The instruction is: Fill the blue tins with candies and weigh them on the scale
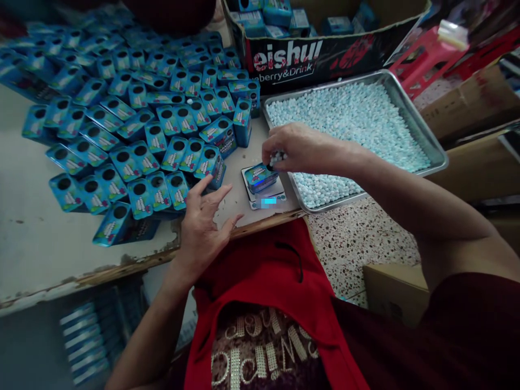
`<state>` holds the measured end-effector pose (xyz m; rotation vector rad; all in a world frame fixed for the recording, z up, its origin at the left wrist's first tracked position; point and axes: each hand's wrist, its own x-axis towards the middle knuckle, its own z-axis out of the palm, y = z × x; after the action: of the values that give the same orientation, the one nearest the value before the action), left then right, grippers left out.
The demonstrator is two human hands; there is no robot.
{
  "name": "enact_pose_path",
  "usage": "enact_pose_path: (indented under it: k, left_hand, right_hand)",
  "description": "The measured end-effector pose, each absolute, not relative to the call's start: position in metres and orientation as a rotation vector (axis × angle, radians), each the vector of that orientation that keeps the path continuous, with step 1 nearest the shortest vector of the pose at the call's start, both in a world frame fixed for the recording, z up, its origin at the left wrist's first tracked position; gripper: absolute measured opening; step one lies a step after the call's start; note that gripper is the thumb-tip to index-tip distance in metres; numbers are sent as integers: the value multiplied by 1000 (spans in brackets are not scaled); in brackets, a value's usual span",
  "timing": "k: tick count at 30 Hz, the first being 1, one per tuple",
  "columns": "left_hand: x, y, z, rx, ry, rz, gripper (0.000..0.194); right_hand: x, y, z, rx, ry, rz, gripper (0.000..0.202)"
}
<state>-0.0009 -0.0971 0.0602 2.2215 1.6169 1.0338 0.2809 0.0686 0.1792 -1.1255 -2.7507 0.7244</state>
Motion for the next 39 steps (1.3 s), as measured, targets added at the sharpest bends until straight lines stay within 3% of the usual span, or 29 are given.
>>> enact_pose_path:
  k: [6,10,16,20,24,28,31,35,39]
  left_hand:
    - [-6,-96,62,2247,1557,1069,66]
    - [-9,-95,66,2252,1597,1049,60]
    - [-15,-99,75,2290,1567,989,34]
    - [-10,-98,72,2284,1641,974,30]
    - [11,-72,56,2297,1767,788,41]
    - [44,-27,54,2211,1989,250,57]
    - [65,0,64,2086,2095,-101,53]
    - [72,3,72,2053,2124,-238,51]
    - [66,-18,71,2158,2121,-339,54]
  right_hand:
    - [278,63,183,-1209,-2736,759,22]
    - [284,63,186,-1292,-2545,919,6]
    - [350,79,162,-1499,-1555,1357,13]
    - [406,76,130,-1756,-991,1493,18]
    - [428,67,107,-1666,-1082,1636,26]
    - [419,61,100,-1568,-1300,1614,33]
    - [414,57,100,-1546,-1379,1578,35]
    - [425,47,98,-1550,-1436,1560,46]
    - [441,41,93,-1678,-1516,1572,43]
